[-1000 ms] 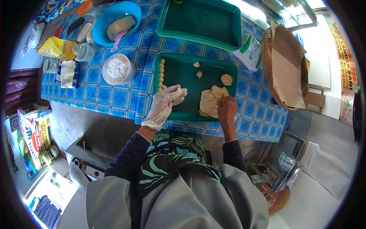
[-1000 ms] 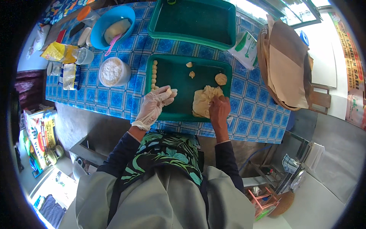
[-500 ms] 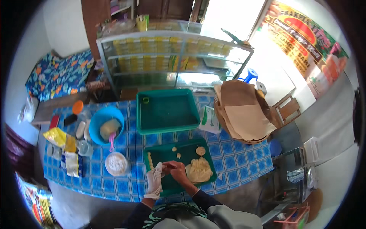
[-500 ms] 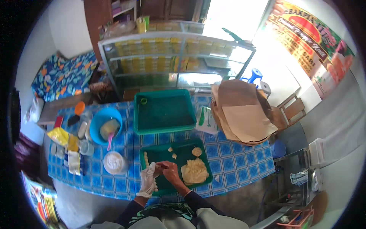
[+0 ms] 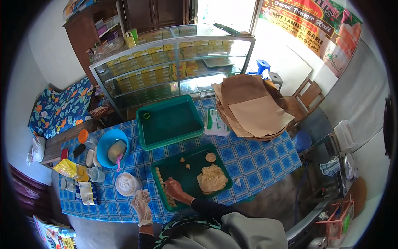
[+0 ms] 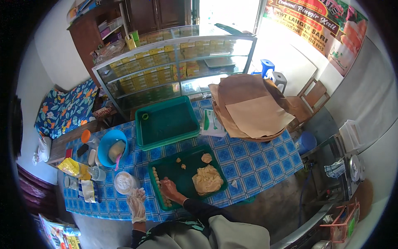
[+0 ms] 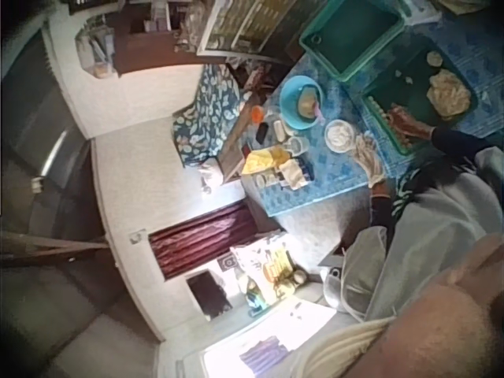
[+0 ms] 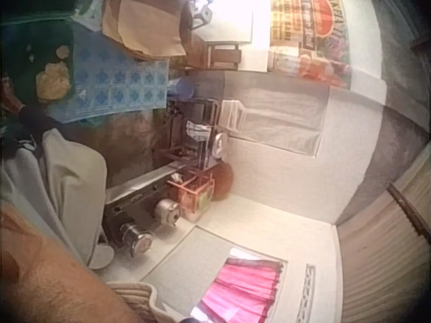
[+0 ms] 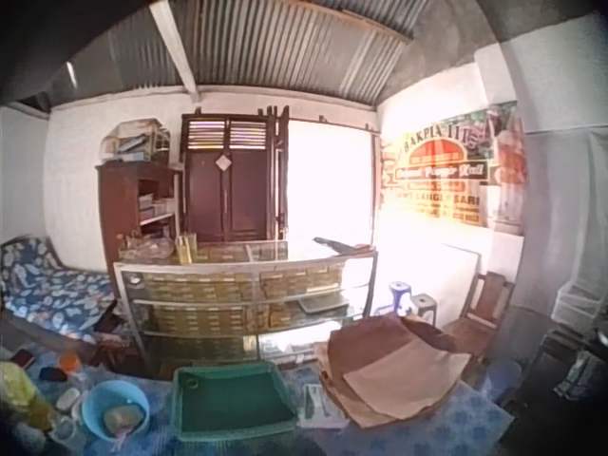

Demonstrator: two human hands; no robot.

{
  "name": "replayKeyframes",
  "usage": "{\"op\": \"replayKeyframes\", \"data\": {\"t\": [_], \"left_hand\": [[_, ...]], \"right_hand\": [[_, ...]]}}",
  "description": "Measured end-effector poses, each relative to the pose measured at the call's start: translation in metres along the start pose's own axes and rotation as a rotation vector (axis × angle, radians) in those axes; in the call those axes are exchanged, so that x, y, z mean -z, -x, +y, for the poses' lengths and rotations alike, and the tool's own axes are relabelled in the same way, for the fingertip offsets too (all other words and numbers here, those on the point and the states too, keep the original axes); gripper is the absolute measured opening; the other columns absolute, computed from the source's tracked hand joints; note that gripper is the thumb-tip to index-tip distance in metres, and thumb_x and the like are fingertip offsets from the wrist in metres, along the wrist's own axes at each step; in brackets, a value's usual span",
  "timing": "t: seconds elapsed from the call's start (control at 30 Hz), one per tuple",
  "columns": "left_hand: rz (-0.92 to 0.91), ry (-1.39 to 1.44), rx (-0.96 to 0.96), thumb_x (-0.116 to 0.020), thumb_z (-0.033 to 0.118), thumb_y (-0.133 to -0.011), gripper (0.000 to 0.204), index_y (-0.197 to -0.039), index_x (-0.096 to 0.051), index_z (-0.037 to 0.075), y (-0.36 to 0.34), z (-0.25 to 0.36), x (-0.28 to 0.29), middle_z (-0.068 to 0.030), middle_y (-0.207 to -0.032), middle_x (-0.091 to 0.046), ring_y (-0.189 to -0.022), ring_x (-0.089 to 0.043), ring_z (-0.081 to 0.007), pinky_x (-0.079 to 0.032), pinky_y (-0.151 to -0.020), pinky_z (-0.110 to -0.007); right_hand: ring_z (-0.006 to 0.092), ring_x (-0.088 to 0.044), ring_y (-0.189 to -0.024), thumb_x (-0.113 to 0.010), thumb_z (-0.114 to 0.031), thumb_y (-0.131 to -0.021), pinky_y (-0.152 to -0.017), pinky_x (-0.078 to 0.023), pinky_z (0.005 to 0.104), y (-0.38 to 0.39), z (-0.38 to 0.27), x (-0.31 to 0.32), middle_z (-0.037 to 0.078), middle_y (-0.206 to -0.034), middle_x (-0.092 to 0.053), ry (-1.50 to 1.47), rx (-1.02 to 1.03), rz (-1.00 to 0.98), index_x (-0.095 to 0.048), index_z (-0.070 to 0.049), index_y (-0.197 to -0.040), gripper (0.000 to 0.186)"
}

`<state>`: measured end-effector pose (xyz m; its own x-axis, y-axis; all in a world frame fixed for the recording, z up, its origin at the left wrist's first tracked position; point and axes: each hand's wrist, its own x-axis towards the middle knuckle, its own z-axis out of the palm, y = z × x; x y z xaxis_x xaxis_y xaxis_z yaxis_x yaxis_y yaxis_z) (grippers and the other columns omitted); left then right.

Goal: The person shapes small pieces of dough by hand on a green tray, pulling portions from a larger dough mass and rolling them into small balls.

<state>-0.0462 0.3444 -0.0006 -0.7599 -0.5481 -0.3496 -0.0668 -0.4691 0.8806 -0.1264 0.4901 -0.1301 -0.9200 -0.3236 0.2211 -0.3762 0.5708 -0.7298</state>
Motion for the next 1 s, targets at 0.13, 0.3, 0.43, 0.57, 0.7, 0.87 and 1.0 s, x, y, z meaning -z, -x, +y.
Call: {"op": "replayKeyframes", "data": {"t": [0.13,0.3,0.43,0.57,0.7,0.87,1.0], "left_hand": [[0.084,-0.025,0.048,-0.056,0.026,-0.096,0.026,-0.098,-0.06,0.0,0.017,0.003,-0.006,-0.0121,-0.09,-0.068,-0.072,-0.065,-0.0147,-0.05,-0.058,-0.023],[0.0,0.056,0.1,-0.055,0.024,-0.096,0.025,-0.1,-0.059,-0.001,0.023,-0.02,-0.035,-0.0136,-0.091,-0.068,-0.074,-0.066,-0.0172,-0.052,-0.06,-0.025],[-0.012,0.057,0.082,-0.054,0.024,-0.097,0.026,-0.1,-0.059,-0.001,0.029,-0.025,-0.033,-0.0145,-0.092,-0.068,-0.075,-0.067,-0.0183,-0.052,-0.06,-0.026],[0.031,0.054,0.084,-0.054,0.024,-0.097,0.027,-0.103,-0.057,-0.002,0.036,-0.023,-0.022,-0.0159,-0.093,-0.068,-0.076,-0.067,-0.0191,-0.052,-0.061,-0.026],[0.011,0.083,0.117,-0.054,0.023,-0.097,0.027,-0.105,-0.056,-0.002,0.038,-0.029,-0.032,-0.0163,-0.095,-0.068,-0.075,-0.067,-0.0195,-0.052,-0.061,-0.026],[-0.019,0.08,0.175,-0.054,0.021,-0.096,0.026,-0.105,-0.056,-0.003,0.038,-0.034,-0.058,-0.0166,-0.093,-0.068,-0.075,-0.067,-0.0199,-0.052,-0.061,-0.027],[-0.201,0.053,0.237,-0.056,0.019,-0.095,0.026,-0.106,-0.056,-0.005,0.036,-0.042,-0.054,-0.019,-0.093,-0.068,-0.074,-0.067,-0.022,-0.054,-0.06,-0.029]], "right_hand": [[0.0382,-0.057,-0.074,-0.047,-0.01,-0.089,-0.059,-0.044,0.0471,0.003,-0.015,0.005,0.015,-0.083,-0.052,-0.035,-0.032,-0.02,-0.053,-0.009,-0.097,0.01],[0.0395,-0.053,-0.079,-0.042,-0.016,-0.093,-0.066,-0.043,0.0475,-0.014,0.027,-0.01,0.018,-0.085,-0.049,-0.3,-0.156,-0.015,-0.05,-0.008,-0.088,0.013],[0.0379,-0.052,-0.086,-0.033,-0.025,-0.1,-0.069,-0.042,0.0479,-0.014,0.013,-0.011,0.019,-0.087,-0.049,-0.357,0.001,0.065,-0.05,-0.009,-0.085,0.028],[0.0373,-0.053,-0.09,-0.036,-0.028,-0.099,-0.07,-0.043,0.0506,-0.012,-0.008,0.005,0.02,-0.091,-0.051,-0.289,-0.098,-0.241,-0.052,-0.009,-0.088,0.027],[0.0393,-0.055,-0.09,-0.05,-0.023,-0.091,-0.071,-0.046,0.052,-0.012,-0.004,0.012,0.019,-0.091,-0.055,-0.163,-0.088,-0.241,-0.055,-0.009,-0.085,0.017],[0.0389,-0.057,-0.088,-0.059,-0.014,-0.076,-0.069,-0.047,0.0524,-0.014,0.011,0.061,0.017,-0.089,-0.059,-0.017,0.1,-0.056,-0.063,-0.007,-0.079,0.008],[0.0364,-0.056,-0.083,-0.063,-0.011,-0.066,-0.062,-0.046,0.0497,-0.002,0.009,0.16,0.019,-0.086,-0.058,0.274,0.254,-0.155,-0.066,-0.004,-0.074,0.011]]}}
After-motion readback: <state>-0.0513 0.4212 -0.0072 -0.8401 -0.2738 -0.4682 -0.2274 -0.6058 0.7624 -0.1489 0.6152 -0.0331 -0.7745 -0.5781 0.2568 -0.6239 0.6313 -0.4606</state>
